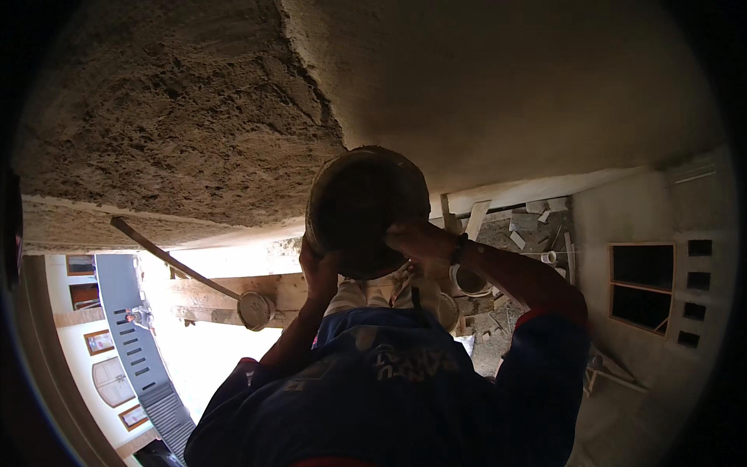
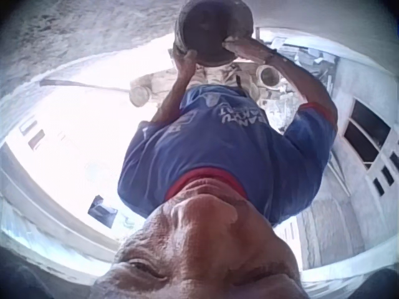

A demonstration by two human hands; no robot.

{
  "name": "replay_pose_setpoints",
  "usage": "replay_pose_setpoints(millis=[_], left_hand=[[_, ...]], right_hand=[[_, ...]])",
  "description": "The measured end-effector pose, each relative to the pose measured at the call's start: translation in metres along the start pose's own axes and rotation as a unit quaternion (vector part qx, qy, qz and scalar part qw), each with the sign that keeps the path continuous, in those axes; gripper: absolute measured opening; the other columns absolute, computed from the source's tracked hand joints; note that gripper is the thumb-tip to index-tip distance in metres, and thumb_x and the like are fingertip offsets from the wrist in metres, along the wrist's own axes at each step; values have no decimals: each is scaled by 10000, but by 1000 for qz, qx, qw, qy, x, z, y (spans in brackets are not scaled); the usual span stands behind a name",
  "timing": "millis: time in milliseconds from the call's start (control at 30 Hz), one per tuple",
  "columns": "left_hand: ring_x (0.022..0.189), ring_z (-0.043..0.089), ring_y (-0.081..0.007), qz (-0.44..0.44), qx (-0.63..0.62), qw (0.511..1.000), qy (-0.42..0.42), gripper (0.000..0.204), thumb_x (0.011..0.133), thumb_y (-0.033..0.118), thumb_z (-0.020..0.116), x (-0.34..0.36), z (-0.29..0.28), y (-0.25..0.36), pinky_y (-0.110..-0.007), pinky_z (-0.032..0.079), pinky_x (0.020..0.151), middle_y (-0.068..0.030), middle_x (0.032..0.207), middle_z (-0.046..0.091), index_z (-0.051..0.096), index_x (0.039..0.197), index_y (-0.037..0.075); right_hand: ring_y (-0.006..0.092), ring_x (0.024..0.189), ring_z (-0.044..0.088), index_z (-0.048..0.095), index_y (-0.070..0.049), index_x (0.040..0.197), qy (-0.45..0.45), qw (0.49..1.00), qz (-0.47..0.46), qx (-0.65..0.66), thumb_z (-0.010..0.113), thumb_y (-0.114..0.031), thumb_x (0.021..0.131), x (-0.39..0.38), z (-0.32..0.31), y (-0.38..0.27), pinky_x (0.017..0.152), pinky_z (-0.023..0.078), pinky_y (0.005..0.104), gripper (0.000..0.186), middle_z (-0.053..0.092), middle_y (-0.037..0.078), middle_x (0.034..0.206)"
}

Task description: The person applies plaster to a wall using a trowel and then smooths it using a wooden float.

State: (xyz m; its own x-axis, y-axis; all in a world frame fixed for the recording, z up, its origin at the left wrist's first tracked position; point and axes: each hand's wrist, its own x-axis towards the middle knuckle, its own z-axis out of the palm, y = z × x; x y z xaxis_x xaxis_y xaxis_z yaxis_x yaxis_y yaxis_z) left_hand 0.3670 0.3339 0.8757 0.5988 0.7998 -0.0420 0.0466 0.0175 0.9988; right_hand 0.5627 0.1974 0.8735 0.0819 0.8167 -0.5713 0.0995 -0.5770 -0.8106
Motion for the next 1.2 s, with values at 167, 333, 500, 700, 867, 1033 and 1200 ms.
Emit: replay_pose_setpoints(millis=[167,333,500,700,867,1033,1200], left_hand=[[986,554,-163,28,-42,997,60,531,702,117,582,13,-17,13,-288,465,853,-111,1084,591,493,1203,-36],[902,588,-169,75,-70,992,68,475,675,76,560,20,-25,27,-309,484,824,-119,985,643,534,1134,-42],[911,594,-171,66,-70,993,70,470,680,70,576,23,-36,37,-311,486,831,-116,992,647,540,1136,-39],[911,599,-169,44,-125,989,63,499,680,79,626,19,-60,44,-315,491,823,-109,997,648,539,1159,-33],[943,601,-192,64,-50,995,53,511,693,99,631,17,-62,30,-350,489,836,-139,1021,644,527,1177,-31],[913,606,-190,47,11,993,104,505,683,104,626,19,-69,41,-341,490,811,-149,993,648,530,1158,-38],[867,613,-182,53,-27,992,111,485,674,97,621,24,-79,60,-328,498,781,-145,954,653,537,1131,-40]], right_hand=[[314,756,642,630,-77,1019,173,869,-187,-424,599,-139,784,-23,-17,-71,649,520,402,245,656,130,866],[314,853,612,574,-75,1158,216,825,-221,-474,608,-150,818,-27,-19,-106,726,504,423,350,609,139,925],[280,816,617,575,-105,1165,236,682,-372,-584,507,-136,877,11,-6,-100,624,536,378,297,596,138,901],[283,715,653,645,-102,961,41,727,-225,-647,561,-196,834,-20,-9,-149,612,547,392,178,602,113,765],[285,724,650,648,-101,862,-6,815,-181,-551,619,-165,758,-17,-1,-160,606,541,416,125,623,107,771],[285,666,664,642,-86,856,49,737,-220,-638,618,-147,745,10,-3,-153,561,536,410,129,624,128,701],[279,665,648,628,-45,799,128,723,-222,-642,615,-144,743,-2,7,-182,570,534,413,115,611,134,724]])
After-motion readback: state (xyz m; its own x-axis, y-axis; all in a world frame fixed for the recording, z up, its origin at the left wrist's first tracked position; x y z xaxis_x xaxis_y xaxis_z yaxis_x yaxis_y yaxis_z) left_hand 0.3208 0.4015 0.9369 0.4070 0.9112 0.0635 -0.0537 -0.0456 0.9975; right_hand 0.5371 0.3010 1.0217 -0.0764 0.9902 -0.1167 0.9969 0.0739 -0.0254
